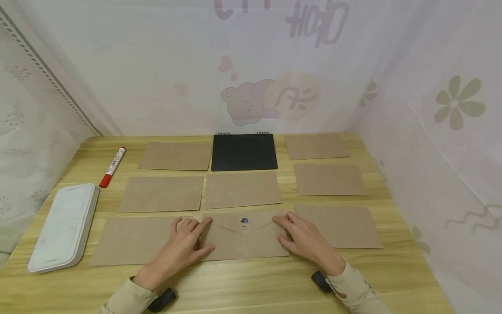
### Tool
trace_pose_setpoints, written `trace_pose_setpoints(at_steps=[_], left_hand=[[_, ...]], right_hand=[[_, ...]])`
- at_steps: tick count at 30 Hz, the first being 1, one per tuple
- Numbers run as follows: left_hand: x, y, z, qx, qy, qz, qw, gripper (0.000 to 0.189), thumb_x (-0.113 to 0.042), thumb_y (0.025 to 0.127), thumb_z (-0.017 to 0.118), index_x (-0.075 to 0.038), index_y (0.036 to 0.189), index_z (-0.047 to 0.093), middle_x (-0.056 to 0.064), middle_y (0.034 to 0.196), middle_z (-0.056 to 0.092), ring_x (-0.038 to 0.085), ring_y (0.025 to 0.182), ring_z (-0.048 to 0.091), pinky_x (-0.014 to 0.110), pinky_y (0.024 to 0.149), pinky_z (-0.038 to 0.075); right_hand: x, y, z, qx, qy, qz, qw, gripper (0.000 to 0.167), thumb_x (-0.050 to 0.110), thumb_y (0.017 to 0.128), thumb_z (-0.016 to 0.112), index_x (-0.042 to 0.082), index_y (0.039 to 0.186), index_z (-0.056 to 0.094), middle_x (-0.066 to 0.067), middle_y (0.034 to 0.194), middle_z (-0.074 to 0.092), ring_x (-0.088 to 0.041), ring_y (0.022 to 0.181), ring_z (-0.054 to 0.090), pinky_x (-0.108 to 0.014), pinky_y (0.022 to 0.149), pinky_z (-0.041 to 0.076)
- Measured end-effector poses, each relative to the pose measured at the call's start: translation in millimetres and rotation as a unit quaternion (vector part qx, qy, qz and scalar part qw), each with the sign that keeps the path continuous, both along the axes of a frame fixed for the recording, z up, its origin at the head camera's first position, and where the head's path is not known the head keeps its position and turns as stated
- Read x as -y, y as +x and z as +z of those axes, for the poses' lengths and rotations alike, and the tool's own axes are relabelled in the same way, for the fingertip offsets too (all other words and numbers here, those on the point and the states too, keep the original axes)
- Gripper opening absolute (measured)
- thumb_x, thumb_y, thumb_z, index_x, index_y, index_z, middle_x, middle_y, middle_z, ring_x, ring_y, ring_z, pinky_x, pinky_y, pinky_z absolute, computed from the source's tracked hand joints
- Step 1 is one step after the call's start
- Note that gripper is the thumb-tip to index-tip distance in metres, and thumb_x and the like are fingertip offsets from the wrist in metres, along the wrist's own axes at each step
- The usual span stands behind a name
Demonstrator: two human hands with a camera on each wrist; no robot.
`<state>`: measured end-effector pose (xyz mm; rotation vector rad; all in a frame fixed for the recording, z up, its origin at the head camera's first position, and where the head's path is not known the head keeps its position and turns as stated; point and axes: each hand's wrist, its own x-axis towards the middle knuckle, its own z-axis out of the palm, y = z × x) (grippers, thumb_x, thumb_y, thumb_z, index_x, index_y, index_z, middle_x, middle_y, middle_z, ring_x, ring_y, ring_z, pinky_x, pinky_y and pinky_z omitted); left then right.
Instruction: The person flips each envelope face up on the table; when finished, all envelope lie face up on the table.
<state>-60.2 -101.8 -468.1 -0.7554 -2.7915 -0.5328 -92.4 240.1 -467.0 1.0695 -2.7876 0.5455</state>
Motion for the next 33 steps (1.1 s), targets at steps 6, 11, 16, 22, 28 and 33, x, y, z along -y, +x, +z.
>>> trace_pose_setpoints(at_steps=[6, 11, 16, 22, 28, 33], left_hand=[[-0.6, -0.3, 0.0, 0.032, -0.022, 0.007, 0.9992, 0.066, -0.040, 0.073, 0.078, -0.004, 0.124, 0.055, 0.004, 0.087, 0.055, 0.027, 0.092, 0.049, 0.057, 0.093, 0.025], [0.0, -1.4, 0.6, 0.043, -0.045, 0.005, 0.9981, 0.065, -0.042, 0.076, 0.074, -0.005, 0.125, 0.054, 0.004, 0.085, 0.054, 0.027, 0.091, 0.046, 0.055, 0.091, 0.027], [-1.5, -3.7, 1.0, 0.032, -0.061, -0.004, 0.9976, 0.054, -0.039, 0.077, 0.074, -0.007, 0.117, 0.058, 0.001, 0.081, 0.050, 0.026, 0.090, 0.046, 0.055, 0.089, 0.028], [-3.2, -5.0, 1.6, 0.011, -0.063, -0.016, 0.9978, 0.048, -0.035, 0.077, 0.075, -0.007, 0.112, 0.060, 0.000, 0.080, 0.047, 0.024, 0.087, 0.045, 0.054, 0.087, 0.028], [-0.3, -9.2, 1.5, 0.008, -0.048, -0.020, 0.9986, 0.045, -0.034, 0.075, 0.077, -0.009, 0.109, 0.061, 0.000, 0.084, 0.046, 0.026, 0.092, 0.044, 0.059, 0.089, 0.025], [6.2, -21.8, 6.6, -0.007, -0.011, -0.003, 0.9999, 0.036, -0.029, 0.075, 0.078, -0.011, 0.102, 0.062, 0.005, 0.097, 0.049, 0.030, 0.101, 0.042, 0.063, 0.094, 0.018]], right_hand=[[4, -1.6, -0.2, 0.036, 0.033, -0.012, 0.9987, 0.043, 0.027, 0.084, 0.068, 0.011, 0.123, 0.061, 0.007, 0.087, 0.046, -0.003, 0.061, 0.035, -0.019, 0.051, 0.031], [6, -1.9, 0.7, 0.048, 0.042, -0.020, 0.9978, 0.043, 0.028, 0.084, 0.068, 0.011, 0.123, 0.061, 0.007, 0.084, 0.045, -0.003, 0.060, 0.035, -0.019, 0.051, 0.031], [5, -2.8, 1.0, 0.045, 0.053, -0.017, 0.9974, 0.043, 0.027, 0.084, 0.069, 0.011, 0.124, 0.061, 0.005, 0.083, 0.047, -0.003, 0.057, 0.034, -0.019, 0.048, 0.030], [6, -1.2, 5.7, 0.036, 0.066, -0.022, 0.9969, 0.040, 0.026, 0.084, 0.070, 0.012, 0.121, 0.062, 0.006, 0.075, 0.041, -0.004, 0.053, 0.029, -0.020, 0.045, 0.026], [10, -2.0, 11.0, 0.056, 0.073, -0.022, 0.9955, 0.041, 0.025, 0.083, 0.071, 0.011, 0.120, 0.062, 0.007, 0.075, 0.039, -0.004, 0.054, 0.032, -0.020, 0.046, 0.028], [6, -6.2, 15.3, 0.083, 0.039, -0.012, 0.9958, 0.038, 0.026, 0.084, 0.069, 0.011, 0.119, 0.062, 0.004, 0.085, 0.048, -0.005, 0.061, 0.039, -0.021, 0.053, 0.036]])
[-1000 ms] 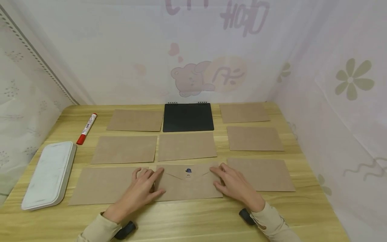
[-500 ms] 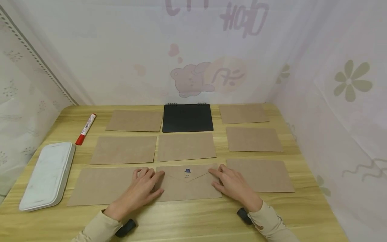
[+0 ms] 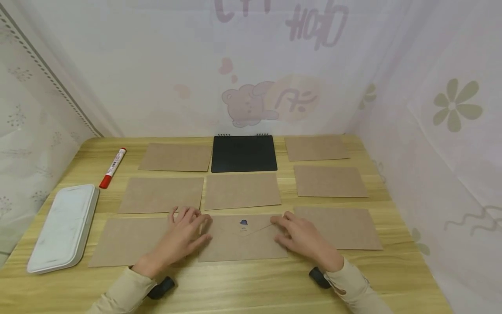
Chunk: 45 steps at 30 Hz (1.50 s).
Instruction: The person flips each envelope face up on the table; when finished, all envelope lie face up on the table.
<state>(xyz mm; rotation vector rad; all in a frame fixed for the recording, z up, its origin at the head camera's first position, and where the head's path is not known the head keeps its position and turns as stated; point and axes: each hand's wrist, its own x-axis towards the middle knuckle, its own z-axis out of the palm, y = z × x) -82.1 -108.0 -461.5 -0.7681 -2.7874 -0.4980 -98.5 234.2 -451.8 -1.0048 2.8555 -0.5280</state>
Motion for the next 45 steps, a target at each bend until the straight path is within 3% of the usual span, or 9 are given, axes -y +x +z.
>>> trace_pose_setpoints(at_steps=[5, 10, 15, 21, 27, 32, 38, 42, 45], left_hand=[[8.0, -17.6, 7.9, 0.007, 0.026, 0.028, 0.9992, 0.030, -0.021, 0.075, 0.079, -0.008, 0.098, 0.064, 0.010, 0.108, 0.051, 0.035, 0.110, 0.038, 0.064, 0.094, 0.016], [10.3, -39.3, 11.1, 0.020, 0.016, 0.002, 0.9997, 0.031, -0.018, 0.074, 0.079, -0.009, 0.100, 0.065, 0.012, 0.117, 0.057, 0.035, 0.112, 0.041, 0.066, 0.092, 0.018], [6.7, -60.3, 12.1, 0.056, -0.019, -0.030, 0.9978, 0.042, -0.024, 0.073, 0.080, -0.009, 0.109, 0.064, 0.011, 0.123, 0.057, 0.031, 0.111, 0.042, 0.065, 0.093, 0.018], [4.0, -78.7, 10.3, 0.099, -0.042, -0.030, 0.9937, 0.053, -0.036, 0.072, 0.080, -0.009, 0.115, 0.065, 0.007, 0.122, 0.059, 0.026, 0.107, 0.041, 0.058, 0.090, 0.020], [5.7, -82.1, 6.5, 0.109, -0.033, -0.029, 0.9930, 0.047, -0.036, 0.074, 0.078, -0.009, 0.111, 0.068, 0.005, 0.119, 0.061, 0.024, 0.102, 0.042, 0.055, 0.089, 0.021], [5.8, -80.9, 6.3, 0.098, -0.030, -0.036, 0.9941, 0.039, -0.032, 0.075, 0.077, -0.009, 0.106, 0.071, 0.008, 0.119, 0.061, 0.025, 0.099, 0.043, 0.052, 0.087, 0.022], [5.4, -78.6, 6.5, 0.116, -0.027, -0.031, 0.9924, 0.037, -0.030, 0.078, 0.075, -0.008, 0.107, 0.071, 0.011, 0.124, 0.058, 0.025, 0.098, 0.041, 0.058, 0.093, 0.018], [4.6, -78.2, 7.5, 0.120, -0.020, -0.028, 0.9922, 0.035, -0.029, 0.079, 0.074, -0.007, 0.107, 0.071, 0.012, 0.124, 0.058, 0.026, 0.100, 0.041, 0.058, 0.093, 0.018], [4.6, -78.3, 7.1, 0.119, -0.014, -0.029, 0.9924, 0.035, -0.028, 0.080, 0.073, -0.007, 0.107, 0.071, 0.012, 0.123, 0.058, 0.026, 0.099, 0.041, 0.057, 0.091, 0.019]], right_hand=[[-8, -12.7, 4.6, -0.053, -0.022, -0.008, 0.9983, 0.021, 0.020, 0.082, 0.072, 0.010, 0.100, 0.066, 0.000, 0.089, 0.055, -0.004, 0.059, 0.042, -0.020, 0.051, 0.038], [-10, -33.8, 10.7, -0.068, -0.014, 0.000, 0.9976, 0.022, 0.011, 0.081, 0.072, 0.007, 0.102, 0.066, -0.004, 0.097, 0.059, -0.007, 0.061, 0.048, -0.023, 0.052, 0.041], [-6, -59.3, 13.3, -0.065, 0.016, 0.024, 0.9975, 0.033, 0.009, 0.080, 0.073, 0.005, 0.111, 0.065, -0.009, 0.106, 0.060, -0.019, 0.084, 0.059, -0.035, 0.071, 0.050], [-2, -82.1, 13.1, -0.025, 0.064, 0.047, 0.9966, 0.041, 0.013, 0.079, 0.074, 0.003, 0.117, 0.063, -0.014, 0.122, 0.057, -0.030, 0.108, 0.056, -0.044, 0.086, 0.046], [-1, -90.1, 8.9, -0.010, 0.078, 0.059, 0.9952, 0.037, 0.012, 0.079, 0.074, 0.004, 0.114, 0.065, -0.013, 0.123, 0.058, -0.031, 0.108, 0.056, -0.044, 0.086, 0.046], [-4, -90.5, 5.7, -0.024, 0.052, 0.070, 0.9959, 0.038, 0.009, 0.079, 0.073, 0.002, 0.115, 0.064, -0.013, 0.119, 0.061, -0.029, 0.104, 0.059, -0.044, 0.084, 0.048], [-9, -87.4, 5.4, -0.019, -0.002, 0.072, 0.9972, 0.040, 0.008, 0.085, 0.066, 0.001, 0.122, 0.051, -0.011, 0.112, 0.065, -0.026, 0.091, 0.064, -0.042, 0.078, 0.050], [-10, -87.8, 4.2, -0.059, -0.037, 0.057, 0.9959, 0.028, 0.008, 0.089, 0.062, 0.003, 0.113, 0.049, -0.008, 0.103, 0.067, -0.020, 0.073, 0.065, -0.036, 0.066, 0.051], [-7, -90.2, 3.0, -0.111, -0.064, 0.042, 0.9909, 0.018, 0.008, 0.090, 0.060, 0.006, 0.104, 0.050, -0.004, 0.094, 0.067, -0.010, 0.057, 0.055, -0.029, 0.054, 0.046]])
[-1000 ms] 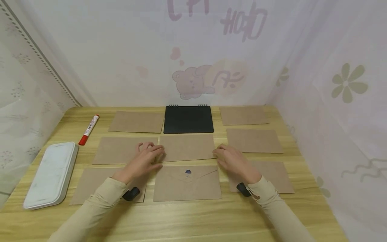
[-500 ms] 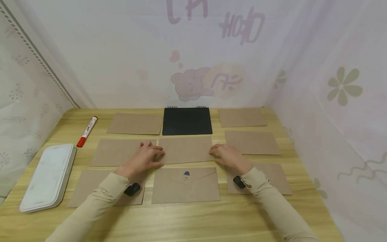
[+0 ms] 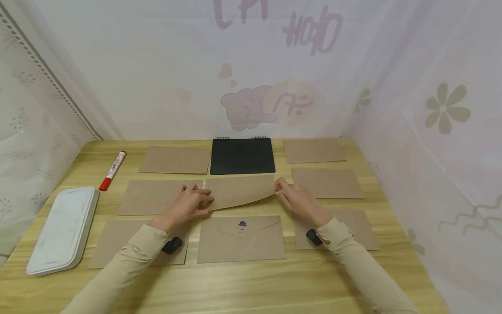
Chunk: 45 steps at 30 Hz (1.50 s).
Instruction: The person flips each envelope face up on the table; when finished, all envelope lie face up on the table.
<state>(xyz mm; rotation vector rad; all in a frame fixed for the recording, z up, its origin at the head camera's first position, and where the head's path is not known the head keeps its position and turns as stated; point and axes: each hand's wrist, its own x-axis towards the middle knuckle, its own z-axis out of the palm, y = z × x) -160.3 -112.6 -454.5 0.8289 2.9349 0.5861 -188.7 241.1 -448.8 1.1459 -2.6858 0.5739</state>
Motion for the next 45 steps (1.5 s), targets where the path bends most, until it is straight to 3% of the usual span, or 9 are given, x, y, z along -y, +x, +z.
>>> trace_pose_setpoints(at_steps=[4, 10, 18, 22, 27, 32, 36, 39, 45], left_hand=[[2.2, -0.5, -3.1, -0.002, 0.003, -0.001, 1.0000, 0.035, -0.029, 0.080, 0.072, -0.008, 0.108, 0.071, 0.011, 0.124, 0.059, 0.024, 0.096, 0.042, 0.056, 0.091, 0.020], [4.0, -1.3, -4.9, -0.011, 0.000, -0.001, 0.9999, 0.035, -0.030, 0.080, 0.072, -0.009, 0.108, 0.071, 0.008, 0.124, 0.059, 0.022, 0.093, 0.041, 0.054, 0.087, 0.023], [5.0, -2.0, -5.3, -0.009, 0.003, -0.003, 1.0000, 0.034, -0.030, 0.081, 0.071, -0.010, 0.109, 0.070, 0.006, 0.126, 0.058, 0.020, 0.090, 0.040, 0.053, 0.086, 0.023], [5.9, -2.1, -6.5, -0.006, 0.013, -0.005, 0.9999, 0.034, -0.030, 0.081, 0.071, -0.010, 0.110, 0.070, 0.006, 0.126, 0.058, 0.019, 0.088, 0.040, 0.051, 0.085, 0.023], [7.9, -1.4, -9.0, -0.007, 0.011, -0.005, 0.9999, 0.035, -0.033, 0.082, 0.069, -0.012, 0.110, 0.070, 0.004, 0.126, 0.057, 0.018, 0.087, 0.039, 0.045, 0.079, 0.024], [11.0, -1.4, -11.1, -0.025, 0.024, -0.018, 0.9992, 0.034, -0.031, 0.082, 0.069, -0.011, 0.109, 0.071, 0.006, 0.124, 0.059, 0.017, 0.082, 0.038, 0.045, 0.078, 0.024], [14.1, -3.4, -11.7, -0.076, 0.023, -0.046, 0.9957, 0.028, -0.027, 0.083, 0.068, -0.010, 0.104, 0.072, 0.008, 0.117, 0.063, 0.017, 0.078, 0.039, 0.043, 0.077, 0.025], [15.4, -4.1, -10.9, -0.109, 0.015, -0.065, 0.9918, 0.024, -0.024, 0.084, 0.065, -0.010, 0.102, 0.073, 0.007, 0.111, 0.066, 0.018, 0.078, 0.042, 0.040, 0.076, 0.026], [17.0, -2.5, -9.6, -0.118, 0.023, -0.069, 0.9903, 0.023, -0.020, 0.085, 0.063, -0.009, 0.102, 0.073, 0.006, 0.109, 0.067, 0.018, 0.077, 0.042, 0.040, 0.075, 0.027]], right_hand=[[5, -4.9, -0.1, -0.073, -0.040, 0.009, 0.9965, 0.012, 0.004, 0.089, 0.060, 0.006, 0.096, 0.051, -0.002, 0.082, 0.063, -0.006, 0.050, 0.040, -0.024, 0.045, 0.038], [17, -11.9, 5.7, -0.184, -0.088, 0.039, 0.9782, 0.004, 0.004, 0.090, 0.058, 0.001, 0.088, 0.057, -0.004, 0.072, 0.060, -0.009, 0.047, 0.042, -0.024, 0.039, 0.036], [28, -16.9, 15.7, -0.248, -0.073, 0.054, 0.9644, 0.032, 0.015, 0.101, 0.036, 0.001, 0.099, 0.065, -0.011, 0.087, 0.065, -0.013, 0.048, 0.054, -0.022, 0.037, 0.035], [33, -19.8, 19.8, -0.273, -0.083, 0.066, 0.9563, 0.031, 0.014, 0.101, 0.038, 0.001, 0.098, 0.066, -0.013, 0.088, 0.066, -0.017, 0.052, 0.059, -0.023, 0.038, 0.038], [39, -24.9, 23.4, -0.264, -0.096, 0.076, 0.9568, 0.013, 0.002, 0.089, 0.060, 0.001, 0.099, 0.067, -0.012, 0.093, 0.067, -0.017, 0.054, 0.061, -0.022, 0.037, 0.036], [43, -28.5, 24.3, -0.230, -0.099, 0.082, 0.9646, 0.041, -0.003, 0.072, 0.073, 0.003, 0.112, 0.065, -0.013, 0.103, 0.063, -0.017, 0.062, 0.060, -0.025, 0.043, 0.040], [43, -31.9, 21.0, -0.215, -0.083, 0.074, 0.9701, 0.064, 0.002, 0.068, 0.077, 0.002, 0.127, 0.053, -0.018, 0.113, 0.055, -0.029, 0.091, 0.056, -0.038, 0.072, 0.049], [44, -34.3, 17.4, -0.197, -0.070, 0.075, 0.9751, 0.080, 0.004, 0.064, 0.080, -0.001, 0.134, 0.042, -0.023, 0.121, 0.048, -0.039, 0.113, 0.045, -0.049, 0.093, 0.038], [45, -35.4, 12.7, -0.163, -0.046, 0.072, 0.9830, 0.093, 0.003, 0.064, 0.081, -0.003, 0.141, 0.029, -0.024, 0.127, 0.037, -0.037, 0.113, 0.041, -0.049, 0.090, 0.037]])
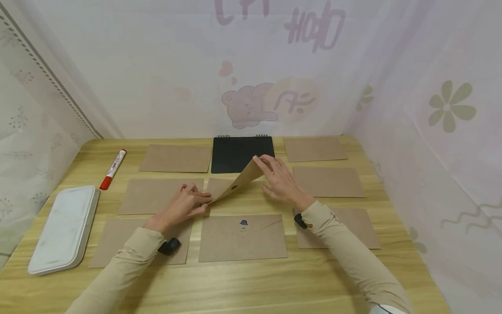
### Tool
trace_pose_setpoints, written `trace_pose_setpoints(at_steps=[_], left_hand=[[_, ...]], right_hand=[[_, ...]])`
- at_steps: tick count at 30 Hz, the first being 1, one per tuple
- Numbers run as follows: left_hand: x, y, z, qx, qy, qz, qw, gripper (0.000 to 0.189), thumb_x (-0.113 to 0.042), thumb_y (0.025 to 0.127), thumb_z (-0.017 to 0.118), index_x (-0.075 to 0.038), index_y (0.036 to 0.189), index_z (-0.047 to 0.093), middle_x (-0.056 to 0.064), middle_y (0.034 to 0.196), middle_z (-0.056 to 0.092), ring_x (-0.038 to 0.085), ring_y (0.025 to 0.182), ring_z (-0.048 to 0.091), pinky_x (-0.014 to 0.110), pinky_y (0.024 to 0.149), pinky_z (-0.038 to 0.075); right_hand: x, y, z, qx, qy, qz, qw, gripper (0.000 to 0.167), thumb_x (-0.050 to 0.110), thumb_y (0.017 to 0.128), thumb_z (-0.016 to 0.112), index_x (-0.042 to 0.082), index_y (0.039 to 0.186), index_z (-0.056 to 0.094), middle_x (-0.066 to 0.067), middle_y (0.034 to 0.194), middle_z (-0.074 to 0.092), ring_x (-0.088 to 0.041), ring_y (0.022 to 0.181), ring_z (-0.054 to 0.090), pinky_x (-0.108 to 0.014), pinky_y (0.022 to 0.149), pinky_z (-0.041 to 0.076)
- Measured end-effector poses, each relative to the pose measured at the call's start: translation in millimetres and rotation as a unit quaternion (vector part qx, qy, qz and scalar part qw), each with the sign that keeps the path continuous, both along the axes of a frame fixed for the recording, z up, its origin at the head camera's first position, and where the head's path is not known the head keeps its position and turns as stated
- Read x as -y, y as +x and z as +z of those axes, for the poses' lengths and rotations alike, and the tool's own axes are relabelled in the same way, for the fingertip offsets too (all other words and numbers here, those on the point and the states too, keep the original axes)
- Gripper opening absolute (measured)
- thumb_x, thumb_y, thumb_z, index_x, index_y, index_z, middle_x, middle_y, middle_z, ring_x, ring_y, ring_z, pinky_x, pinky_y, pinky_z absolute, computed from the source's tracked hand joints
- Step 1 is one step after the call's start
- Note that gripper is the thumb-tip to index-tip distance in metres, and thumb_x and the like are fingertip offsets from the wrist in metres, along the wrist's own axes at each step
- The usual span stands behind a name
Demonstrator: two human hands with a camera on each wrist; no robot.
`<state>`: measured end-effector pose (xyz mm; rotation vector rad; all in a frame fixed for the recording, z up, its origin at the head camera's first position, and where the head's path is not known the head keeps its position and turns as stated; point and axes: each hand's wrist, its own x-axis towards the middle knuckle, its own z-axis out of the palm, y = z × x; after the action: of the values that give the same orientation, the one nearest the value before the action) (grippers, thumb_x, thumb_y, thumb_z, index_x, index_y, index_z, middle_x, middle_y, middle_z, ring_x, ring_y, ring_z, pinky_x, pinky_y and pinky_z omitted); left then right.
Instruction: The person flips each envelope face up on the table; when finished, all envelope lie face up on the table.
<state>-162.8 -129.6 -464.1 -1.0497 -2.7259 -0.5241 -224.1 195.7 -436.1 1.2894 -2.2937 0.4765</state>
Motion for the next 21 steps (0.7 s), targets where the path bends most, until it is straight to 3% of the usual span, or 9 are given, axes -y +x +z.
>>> trace_pose_setpoints(at_steps=[9, 16, 21], left_hand=[[-4.4, 4.3, 4.3, -0.013, 0.010, 0.025, 0.9996, 0.024, -0.015, 0.089, 0.061, -0.008, 0.109, 0.070, 0.007, 0.112, 0.065, 0.024, 0.093, 0.054, 0.043, 0.080, 0.039], [-13.5, 0.6, 11.8, -0.029, 0.080, 0.076, 0.9935, 0.015, -0.006, 0.084, 0.065, -0.005, 0.097, 0.072, 0.007, 0.094, 0.064, 0.025, 0.084, 0.057, 0.041, 0.070, 0.045], [-21.7, -1.3, 23.2, -0.044, 0.131, 0.118, 0.9833, 0.013, -0.006, 0.085, 0.066, -0.005, 0.096, 0.072, 0.006, 0.091, 0.068, 0.023, 0.078, 0.053, 0.036, 0.066, 0.042]], right_hand=[[-1, -1.7, -2.4, 0.022, -0.004, -0.031, 0.9993, 0.085, -0.001, 0.072, 0.077, -0.006, 0.141, 0.028, -0.026, 0.127, 0.033, -0.032, 0.094, 0.048, -0.039, 0.072, 0.047], [-6, -3.3, 0.3, 0.027, -0.047, -0.049, 0.9973, 0.084, 0.002, 0.072, 0.079, -0.008, 0.140, 0.030, -0.026, 0.127, 0.031, -0.030, 0.085, 0.049, -0.035, 0.061, 0.046], [-9, -2.1, 2.7, 0.023, -0.077, -0.068, 0.9944, 0.086, 0.001, 0.069, 0.081, -0.010, 0.139, 0.030, -0.027, 0.126, 0.032, -0.029, 0.082, 0.047, -0.033, 0.056, 0.043]])
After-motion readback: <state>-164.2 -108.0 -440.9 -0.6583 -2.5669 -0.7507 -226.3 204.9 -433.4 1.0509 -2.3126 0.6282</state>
